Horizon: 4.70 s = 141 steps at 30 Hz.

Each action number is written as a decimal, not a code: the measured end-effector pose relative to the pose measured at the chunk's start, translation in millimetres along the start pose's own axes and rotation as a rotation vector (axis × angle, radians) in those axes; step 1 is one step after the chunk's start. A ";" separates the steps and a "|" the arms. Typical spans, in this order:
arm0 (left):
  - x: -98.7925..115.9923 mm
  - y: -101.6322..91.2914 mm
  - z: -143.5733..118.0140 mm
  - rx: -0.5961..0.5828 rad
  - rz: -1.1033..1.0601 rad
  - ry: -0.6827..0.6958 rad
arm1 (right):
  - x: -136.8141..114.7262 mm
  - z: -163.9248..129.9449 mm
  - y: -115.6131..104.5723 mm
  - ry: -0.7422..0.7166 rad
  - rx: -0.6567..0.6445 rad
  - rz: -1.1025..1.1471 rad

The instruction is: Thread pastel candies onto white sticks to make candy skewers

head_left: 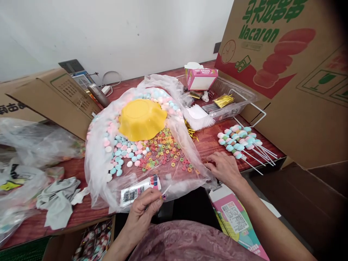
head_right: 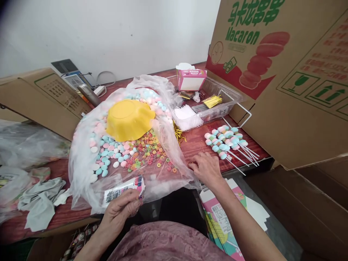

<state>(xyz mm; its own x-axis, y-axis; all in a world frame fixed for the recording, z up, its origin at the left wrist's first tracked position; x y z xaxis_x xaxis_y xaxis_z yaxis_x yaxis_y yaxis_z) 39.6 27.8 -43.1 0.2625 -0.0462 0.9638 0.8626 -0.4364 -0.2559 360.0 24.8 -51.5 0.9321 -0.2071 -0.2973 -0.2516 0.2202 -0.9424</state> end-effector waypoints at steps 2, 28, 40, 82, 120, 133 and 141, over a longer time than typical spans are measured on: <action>-11.8 2.3 -2.0 0.058 -0.125 -0.116 | -6.8 2.7 12.9 0.008 -0.013 -0.026; -0.2 -29.6 -3.8 0.305 -0.164 0.049 | -208.3 -53.5 10.5 -0.668 0.197 0.727; -7.5 -24.5 -0.1 0.249 -0.415 -0.085 | -211.1 -67.4 7.3 -0.660 0.293 0.738; -3.5 12.2 -24.2 -0.809 -0.526 -0.652 | -203.9 -87.0 -45.5 -1.531 0.110 0.587; -15.6 -105.1 -100.3 -0.067 -0.057 -0.355 | -297.8 -96.6 13.6 -1.045 -0.088 0.828; 19.6 -22.1 -6.9 -0.092 1.219 0.236 | -190.7 -38.9 18.5 -0.703 0.150 0.525; -12.7 -32.0 -4.4 0.155 1.083 0.382 | -188.1 -54.8 29.6 -0.762 0.016 0.210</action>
<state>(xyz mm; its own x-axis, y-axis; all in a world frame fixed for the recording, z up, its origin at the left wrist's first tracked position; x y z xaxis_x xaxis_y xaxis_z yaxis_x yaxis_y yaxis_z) 6.8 38.3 -46.8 0.7712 -0.6082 0.1878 0.3167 0.1106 -0.9421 163.0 18.1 -31.9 0.7888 0.5489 -0.2764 -0.4438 0.1976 -0.8741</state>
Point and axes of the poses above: each hand's wrist, its own z-axis towards the middle knuckle, its own y-axis out of the palm, x = y × z, the point moved 6 cm from there along z, towards the middle knuckle, and after that the axes turned 3 degrees about x, right-handed, at the moved point
